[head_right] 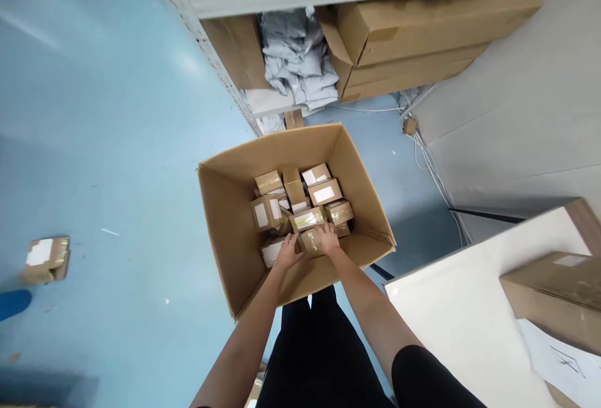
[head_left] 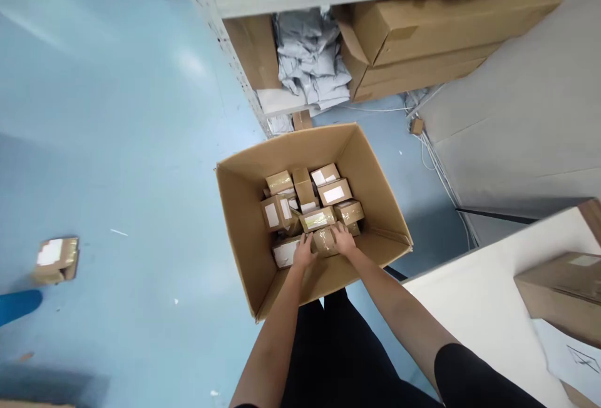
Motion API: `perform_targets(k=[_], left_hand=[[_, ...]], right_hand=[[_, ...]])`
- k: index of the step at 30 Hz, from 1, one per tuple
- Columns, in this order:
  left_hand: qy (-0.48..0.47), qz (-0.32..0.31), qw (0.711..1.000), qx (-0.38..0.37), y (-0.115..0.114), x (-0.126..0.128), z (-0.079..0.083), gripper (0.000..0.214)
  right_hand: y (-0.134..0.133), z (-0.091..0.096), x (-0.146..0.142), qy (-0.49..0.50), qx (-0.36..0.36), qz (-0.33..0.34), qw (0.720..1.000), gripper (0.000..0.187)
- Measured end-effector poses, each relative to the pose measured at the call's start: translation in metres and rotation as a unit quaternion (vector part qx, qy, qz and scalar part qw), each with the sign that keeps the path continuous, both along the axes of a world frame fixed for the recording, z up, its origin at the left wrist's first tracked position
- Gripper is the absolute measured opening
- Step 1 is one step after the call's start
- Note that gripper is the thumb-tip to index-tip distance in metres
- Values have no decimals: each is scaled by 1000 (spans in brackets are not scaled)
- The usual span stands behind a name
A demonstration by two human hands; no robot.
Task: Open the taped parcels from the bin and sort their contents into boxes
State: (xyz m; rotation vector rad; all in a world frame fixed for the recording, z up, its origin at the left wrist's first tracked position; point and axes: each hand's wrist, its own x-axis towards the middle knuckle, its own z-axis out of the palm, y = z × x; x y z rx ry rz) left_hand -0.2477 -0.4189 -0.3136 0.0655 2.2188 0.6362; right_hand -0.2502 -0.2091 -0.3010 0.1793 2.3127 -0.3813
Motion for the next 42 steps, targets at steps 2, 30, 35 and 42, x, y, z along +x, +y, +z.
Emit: perform_targets(k=[2,30,35,42], left_hand=[[-36,0,999,9,11,-9,-39,96],[83,66,994,28,27,4,59,65],[235,22,971,46,24,-13,153,61],[417,-39,902,105,66,4,269,59]], right_hand=[[-1,-33,-6,-21,-2,-3,1000,91],[-39,55,2,100,-36,-79,991,54],[-47,146,7,234,-63,-168,956,58],[-8,265,44,382,-74,-245,888,60]])
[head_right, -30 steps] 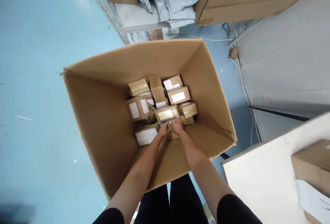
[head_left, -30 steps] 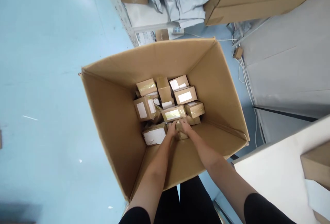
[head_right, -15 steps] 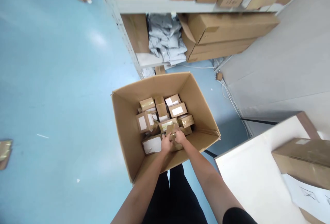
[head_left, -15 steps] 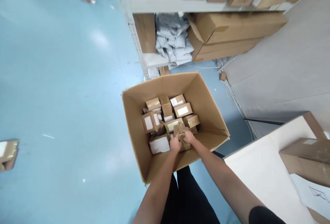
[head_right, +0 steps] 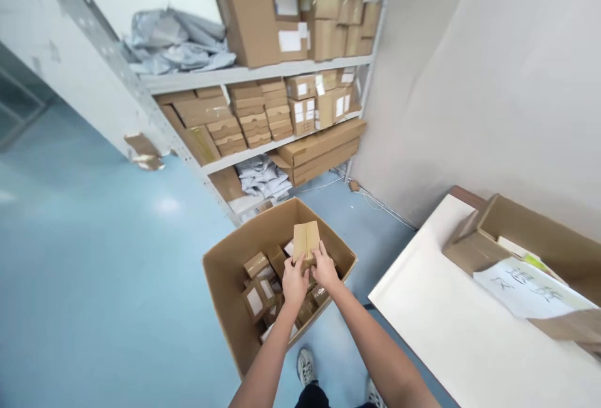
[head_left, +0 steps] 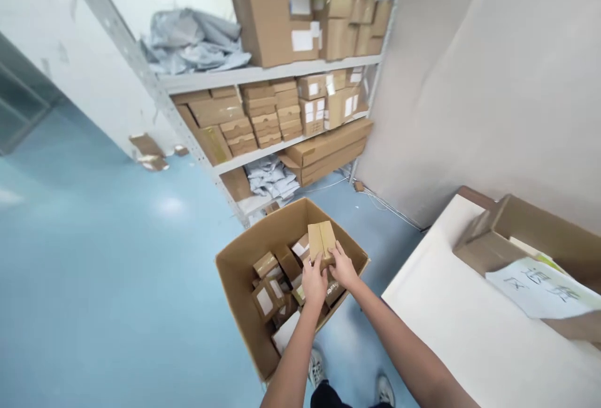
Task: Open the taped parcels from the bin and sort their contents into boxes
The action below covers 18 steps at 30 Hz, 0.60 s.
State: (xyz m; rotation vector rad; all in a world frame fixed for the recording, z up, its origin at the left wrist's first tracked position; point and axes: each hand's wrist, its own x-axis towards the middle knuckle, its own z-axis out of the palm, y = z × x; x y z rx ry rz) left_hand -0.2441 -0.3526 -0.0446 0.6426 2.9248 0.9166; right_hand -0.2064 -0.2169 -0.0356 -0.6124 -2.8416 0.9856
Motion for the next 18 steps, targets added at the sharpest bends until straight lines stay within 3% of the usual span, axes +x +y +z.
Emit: perform_targets(k=[4,9,13,16,18], left_hand=[[34,-89,995,-5,61,47,46,59],[43,-214,976,-16,171,163,77,61],[38,-333,942,-14,258,279,75,59],[30,-401,915,-24,306,360,57,57],[22,-429,901,-53,324,405,37,55]], right_hand=[[54,41,70,39,16,-70,997,59],[142,56,220,81,34,-194,977,57],[202,46,359,83,37,-306,948,56],[230,21,447,77,40,-377,922,57],[237,-4,496,72,41,-410,908,56]])
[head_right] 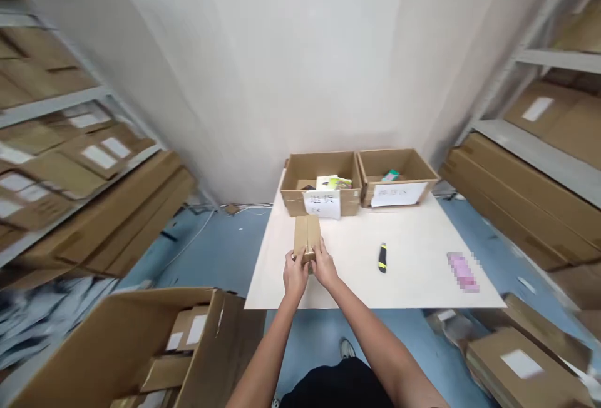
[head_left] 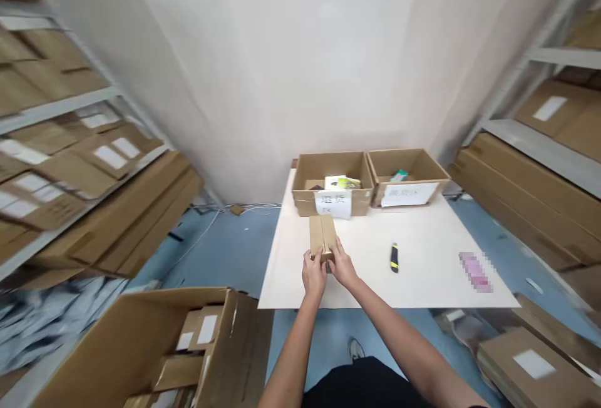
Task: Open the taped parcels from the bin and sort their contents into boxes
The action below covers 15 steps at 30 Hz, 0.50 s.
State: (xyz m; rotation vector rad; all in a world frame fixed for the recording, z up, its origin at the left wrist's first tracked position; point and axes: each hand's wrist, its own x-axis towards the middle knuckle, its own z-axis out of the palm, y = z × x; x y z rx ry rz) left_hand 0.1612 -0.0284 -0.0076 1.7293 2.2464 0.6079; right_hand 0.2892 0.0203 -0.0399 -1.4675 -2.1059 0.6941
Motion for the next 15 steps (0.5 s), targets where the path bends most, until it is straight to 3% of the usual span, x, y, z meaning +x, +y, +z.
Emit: perform_targets(k=[3,7,11,13,15], left_hand=[[16,-72,994,-85,7,49,-36,55],[42,-209,962,-171,2,76,-72,58],[61,-189,966,-165,27,67,-72,55],[73,-207,960,-175,55,53,-65,58],[92,-233,945,-209,90,39,-58,78]], right_hand=[[-3,-46,60,-19,-47,-30,998,56],[-16,-89,113,-49,-113,9,992,73],[-4,-87,132,-81,-112,28,990,85],[13,-76,139,-84,-98,20,991,89],[32,-68,153,-83,-80,1,993,89]])
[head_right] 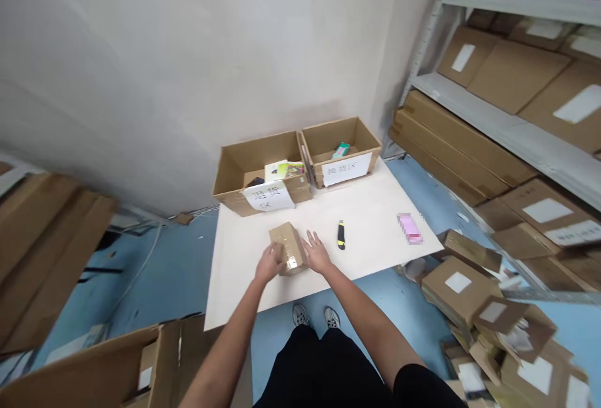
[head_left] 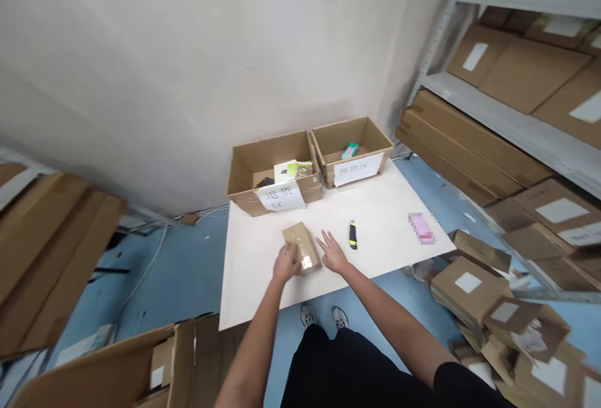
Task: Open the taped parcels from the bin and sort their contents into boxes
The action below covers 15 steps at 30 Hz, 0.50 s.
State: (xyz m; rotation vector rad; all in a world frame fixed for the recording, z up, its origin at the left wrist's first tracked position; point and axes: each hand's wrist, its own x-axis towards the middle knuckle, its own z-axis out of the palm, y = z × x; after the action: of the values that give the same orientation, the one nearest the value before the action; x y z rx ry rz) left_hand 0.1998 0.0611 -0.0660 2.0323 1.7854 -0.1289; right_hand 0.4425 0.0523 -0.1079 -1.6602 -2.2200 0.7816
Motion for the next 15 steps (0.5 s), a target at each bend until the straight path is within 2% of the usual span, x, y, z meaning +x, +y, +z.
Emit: perform_targets(k=[3,6,8,10,13,15], left_hand=[[48,-50,996,-53,47,-17,0,107],[81,-102,988,-77,71,-25,-10,116],[96,-119,985,-83,73,-28,-18,117],[99,-113,985,-84,68,-28,-24,114],[82,-73,990,-92,58,-23,-32,113],[66,-45,991,-108,52,-18,-34,116]], right_hand=[[21,0,43,-24,4,-78,997,85],[25,-13,92,-59,-47,-181,981,82],[23,-25,115,-76,-104,-224,966,76],[24,-38,123,-78,-161,-239,954,70],[32,-60,115,-79,-218,-244,942,68],[39,-73,103,-98,-231,-260,932,72]])
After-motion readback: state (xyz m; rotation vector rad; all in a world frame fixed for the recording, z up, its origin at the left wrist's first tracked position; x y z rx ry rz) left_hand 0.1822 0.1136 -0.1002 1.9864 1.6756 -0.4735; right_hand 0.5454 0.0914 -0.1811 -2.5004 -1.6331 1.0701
